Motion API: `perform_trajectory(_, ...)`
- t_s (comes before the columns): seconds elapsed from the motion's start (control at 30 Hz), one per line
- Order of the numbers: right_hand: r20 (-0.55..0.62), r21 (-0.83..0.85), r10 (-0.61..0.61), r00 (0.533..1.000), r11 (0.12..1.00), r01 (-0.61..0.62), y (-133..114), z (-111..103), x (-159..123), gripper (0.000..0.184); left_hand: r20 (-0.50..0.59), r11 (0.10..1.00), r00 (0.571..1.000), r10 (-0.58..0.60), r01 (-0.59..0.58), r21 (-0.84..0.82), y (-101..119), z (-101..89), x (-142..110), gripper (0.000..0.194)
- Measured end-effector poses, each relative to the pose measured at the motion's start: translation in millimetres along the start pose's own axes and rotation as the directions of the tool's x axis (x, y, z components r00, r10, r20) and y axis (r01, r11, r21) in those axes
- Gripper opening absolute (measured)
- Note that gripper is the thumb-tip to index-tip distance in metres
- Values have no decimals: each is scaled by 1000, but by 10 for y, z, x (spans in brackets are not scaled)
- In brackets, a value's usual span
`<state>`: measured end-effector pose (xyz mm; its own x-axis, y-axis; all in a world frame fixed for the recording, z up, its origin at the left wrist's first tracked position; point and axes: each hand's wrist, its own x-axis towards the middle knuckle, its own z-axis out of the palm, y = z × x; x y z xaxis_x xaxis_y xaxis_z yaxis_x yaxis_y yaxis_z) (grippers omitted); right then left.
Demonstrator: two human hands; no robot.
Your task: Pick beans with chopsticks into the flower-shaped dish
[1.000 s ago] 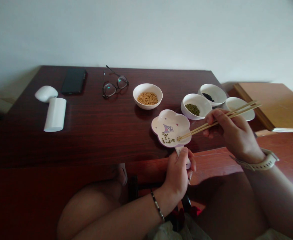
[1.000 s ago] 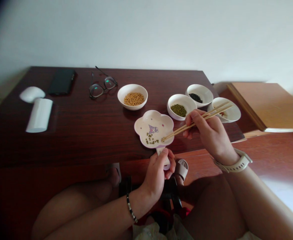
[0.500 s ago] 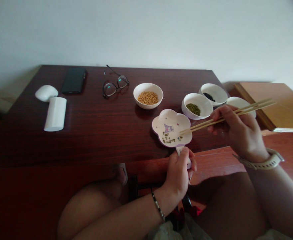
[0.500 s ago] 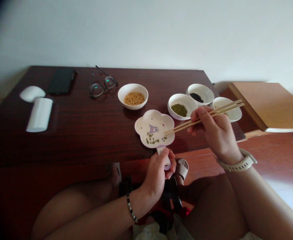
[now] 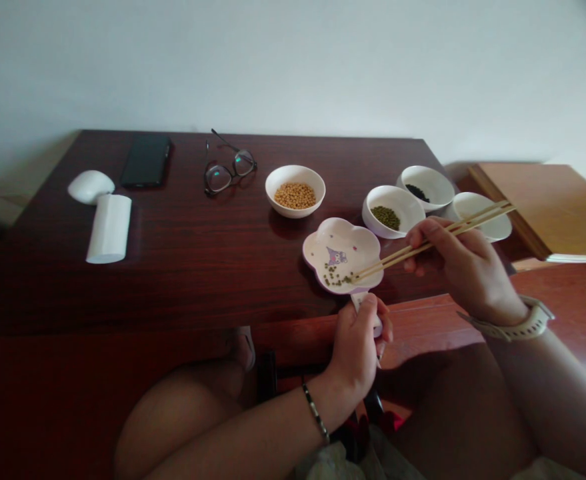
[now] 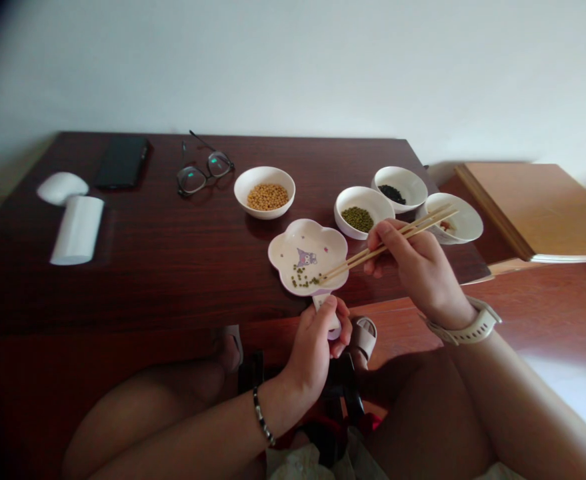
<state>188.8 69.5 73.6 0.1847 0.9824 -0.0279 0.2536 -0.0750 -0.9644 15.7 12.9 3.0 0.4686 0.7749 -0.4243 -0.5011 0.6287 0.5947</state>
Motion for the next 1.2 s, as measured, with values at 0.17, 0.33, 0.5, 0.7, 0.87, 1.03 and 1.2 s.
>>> perform_trajectory(0.17, -61, 38, 28, 998, 999, -25, 2, -19, 4, 41, 4, 1000, 1000, 8, -8, 6, 6, 0, 3, 39)
perform_trajectory(0.33, -76, 52, 48, 996, 998, -44, 42, -92, 49, 36, 8, 1000, 1000, 5, -5, 11, -5, -14, -6, 43)
perform_trajectory(0.5, -12, 51, 76, 997, 996, -76, 29, -44, 53, 37, 6, 1000, 1000, 8, -8, 9, -21, -20, -9, 46)
perform_trajectory(0.7, -14, 98, 121, 993, 988, -119, 54, 31, 46, 35, 4, 1000, 1000, 2, -2, 21, -6, -8, -7, 43)
perform_trajectory(0.87, -33, 153, 156, 987, 977, -149, 147, 96, 49, 34, 3, 1000, 1000, -3, 3, 18, 1, 1, -3, 39)
perform_trajectory(1.03, -32, 216, 159, 987, 965, -148, 194, 120, 56, 31, 6, 1000, 1000, 1, -1, 10, 11, 1, -4, 38)
perform_trajectory(1.2, -61, 244, 127, 990, 964, -109, 148, 35, 95, 33, 1, 1000, 1000, -1, 1, -7, 9, 7, 1, 39)
